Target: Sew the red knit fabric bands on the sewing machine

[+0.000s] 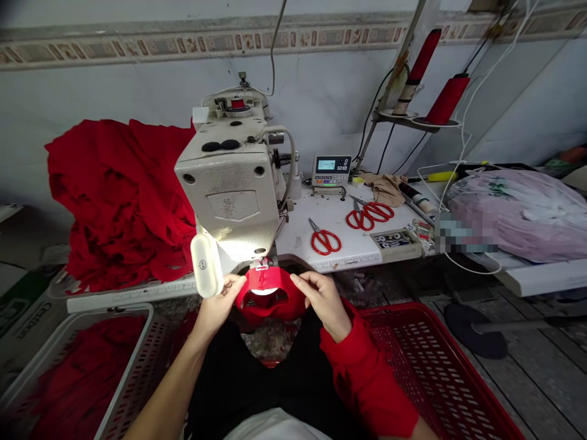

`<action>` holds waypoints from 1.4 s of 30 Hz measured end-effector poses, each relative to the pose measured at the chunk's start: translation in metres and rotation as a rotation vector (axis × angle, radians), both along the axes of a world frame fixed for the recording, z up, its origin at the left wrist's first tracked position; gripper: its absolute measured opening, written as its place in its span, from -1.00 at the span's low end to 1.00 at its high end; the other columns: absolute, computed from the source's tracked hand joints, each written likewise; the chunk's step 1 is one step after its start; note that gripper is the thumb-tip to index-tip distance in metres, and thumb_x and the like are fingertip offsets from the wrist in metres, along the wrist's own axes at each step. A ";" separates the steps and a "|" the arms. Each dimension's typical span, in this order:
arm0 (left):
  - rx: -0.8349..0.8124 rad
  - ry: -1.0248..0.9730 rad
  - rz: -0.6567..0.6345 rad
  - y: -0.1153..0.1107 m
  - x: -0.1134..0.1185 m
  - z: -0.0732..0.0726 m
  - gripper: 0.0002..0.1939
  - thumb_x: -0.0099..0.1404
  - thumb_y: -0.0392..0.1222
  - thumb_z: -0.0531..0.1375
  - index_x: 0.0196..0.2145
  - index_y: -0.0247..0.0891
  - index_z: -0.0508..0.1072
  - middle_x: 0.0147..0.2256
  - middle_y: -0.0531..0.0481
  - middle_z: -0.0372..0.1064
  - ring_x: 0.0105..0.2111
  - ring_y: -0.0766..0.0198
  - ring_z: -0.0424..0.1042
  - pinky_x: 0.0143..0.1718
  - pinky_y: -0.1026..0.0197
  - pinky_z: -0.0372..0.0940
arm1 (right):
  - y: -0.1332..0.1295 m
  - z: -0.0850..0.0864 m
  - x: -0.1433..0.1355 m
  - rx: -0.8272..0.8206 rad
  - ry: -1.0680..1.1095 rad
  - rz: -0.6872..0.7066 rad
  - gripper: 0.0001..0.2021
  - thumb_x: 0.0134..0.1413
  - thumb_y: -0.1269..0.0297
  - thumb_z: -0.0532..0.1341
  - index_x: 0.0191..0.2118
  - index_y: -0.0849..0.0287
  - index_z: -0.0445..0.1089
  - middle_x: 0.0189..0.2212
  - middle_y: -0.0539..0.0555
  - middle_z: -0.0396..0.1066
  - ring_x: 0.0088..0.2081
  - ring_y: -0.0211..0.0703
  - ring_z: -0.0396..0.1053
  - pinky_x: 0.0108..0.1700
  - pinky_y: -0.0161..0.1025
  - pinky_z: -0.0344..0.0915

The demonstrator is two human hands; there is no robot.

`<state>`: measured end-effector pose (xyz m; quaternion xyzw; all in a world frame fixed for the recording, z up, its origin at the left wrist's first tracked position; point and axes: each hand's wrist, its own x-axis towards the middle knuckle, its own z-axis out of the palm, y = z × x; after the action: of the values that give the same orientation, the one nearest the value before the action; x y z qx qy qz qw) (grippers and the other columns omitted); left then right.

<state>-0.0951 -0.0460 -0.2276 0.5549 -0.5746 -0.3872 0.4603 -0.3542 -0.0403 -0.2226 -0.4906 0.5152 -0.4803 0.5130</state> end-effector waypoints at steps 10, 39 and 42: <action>0.049 -0.279 -0.531 0.075 0.013 -0.053 -0.61 0.49 -0.02 0.09 -0.38 -0.31 0.51 -0.43 -0.03 0.45 -0.41 0.26 0.39 -0.31 0.28 0.28 | 0.056 0.026 0.029 -0.136 0.101 0.418 -0.79 0.21 0.16 0.38 -0.36 0.20 0.57 -0.36 0.09 0.57 -0.33 -0.16 0.49 -0.31 -0.30 0.36; -0.004 -0.202 0.223 0.055 0.040 -0.050 -0.59 0.30 -0.26 0.20 0.11 -0.25 0.44 -0.15 -0.12 0.44 -0.17 0.13 0.52 -0.46 0.32 0.43 | 0.032 0.068 -0.014 -0.238 0.354 0.117 -0.72 0.23 0.13 0.33 -0.45 0.17 0.50 -0.55 0.03 0.37 -0.51 -0.19 0.26 -0.45 -0.23 0.20; 0.237 0.094 0.016 0.059 0.040 -0.019 -0.76 0.31 -0.08 0.27 -0.18 -0.32 0.48 -0.38 -0.05 0.49 -0.47 0.27 0.46 -0.56 0.34 0.35 | 0.010 0.047 -0.029 -0.173 0.345 -0.035 -0.72 0.16 0.05 0.38 -0.39 0.18 0.51 -0.52 0.05 0.43 -0.48 -0.15 0.34 -0.44 -0.24 0.27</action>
<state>-0.0549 0.0126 -0.2464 0.5913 -0.4982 -0.4742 0.4212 -0.3827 -0.0300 -0.1757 -0.5989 0.5606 -0.4403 0.3648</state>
